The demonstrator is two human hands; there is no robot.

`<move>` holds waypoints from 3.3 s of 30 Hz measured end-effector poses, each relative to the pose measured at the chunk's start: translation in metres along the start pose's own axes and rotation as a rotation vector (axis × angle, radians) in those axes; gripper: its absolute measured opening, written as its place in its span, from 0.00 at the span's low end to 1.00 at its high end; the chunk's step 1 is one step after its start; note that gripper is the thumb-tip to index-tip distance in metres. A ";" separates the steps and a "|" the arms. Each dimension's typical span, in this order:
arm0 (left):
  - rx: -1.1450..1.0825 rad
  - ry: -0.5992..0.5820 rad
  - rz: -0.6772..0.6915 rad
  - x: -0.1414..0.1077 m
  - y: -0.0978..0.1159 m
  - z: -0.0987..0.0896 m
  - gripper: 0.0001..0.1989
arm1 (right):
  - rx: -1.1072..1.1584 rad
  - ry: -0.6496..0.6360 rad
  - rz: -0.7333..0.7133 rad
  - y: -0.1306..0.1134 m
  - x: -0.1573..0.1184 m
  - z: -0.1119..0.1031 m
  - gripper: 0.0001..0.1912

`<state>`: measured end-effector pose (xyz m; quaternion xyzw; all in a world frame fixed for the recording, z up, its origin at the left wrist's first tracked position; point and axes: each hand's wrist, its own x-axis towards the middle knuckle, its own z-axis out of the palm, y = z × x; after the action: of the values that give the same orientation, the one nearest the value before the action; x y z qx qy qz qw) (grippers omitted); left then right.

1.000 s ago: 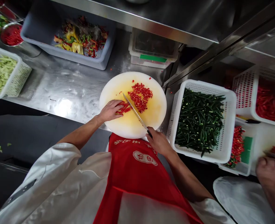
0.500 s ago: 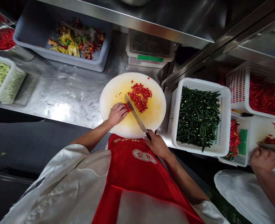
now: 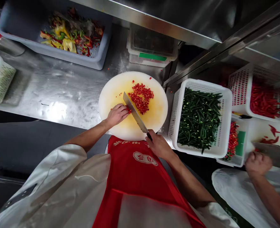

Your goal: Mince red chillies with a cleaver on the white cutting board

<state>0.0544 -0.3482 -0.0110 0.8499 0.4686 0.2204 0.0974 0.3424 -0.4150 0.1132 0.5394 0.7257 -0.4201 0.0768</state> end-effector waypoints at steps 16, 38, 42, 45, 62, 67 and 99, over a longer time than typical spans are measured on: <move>0.006 0.103 0.030 -0.002 0.000 0.001 0.11 | -0.001 0.140 -0.073 -0.013 0.065 -0.001 0.13; -0.003 0.051 0.054 -0.001 -0.008 0.002 0.11 | -0.075 -0.080 0.027 -0.009 0.018 -0.026 0.12; -0.047 0.039 0.037 -0.002 -0.008 0.003 0.11 | -0.142 -0.013 0.002 -0.016 0.057 -0.002 0.14; -0.058 0.036 0.032 -0.002 -0.007 0.003 0.11 | -0.171 0.055 -0.068 -0.026 0.088 0.005 0.13; 0.005 0.021 0.115 -0.007 -0.016 -0.009 0.10 | -0.020 0.004 -0.007 -0.027 0.041 -0.016 0.09; -0.011 0.042 0.076 -0.008 -0.013 -0.005 0.11 | -0.038 -0.040 0.015 -0.026 0.027 -0.027 0.09; -0.018 -0.008 0.103 -0.010 -0.020 -0.010 0.13 | -0.119 -0.137 0.104 -0.036 0.003 -0.026 0.10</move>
<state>0.0303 -0.3462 -0.0121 0.8728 0.4219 0.2259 0.0955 0.3197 -0.3976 0.1473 0.5406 0.7136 -0.4077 0.1800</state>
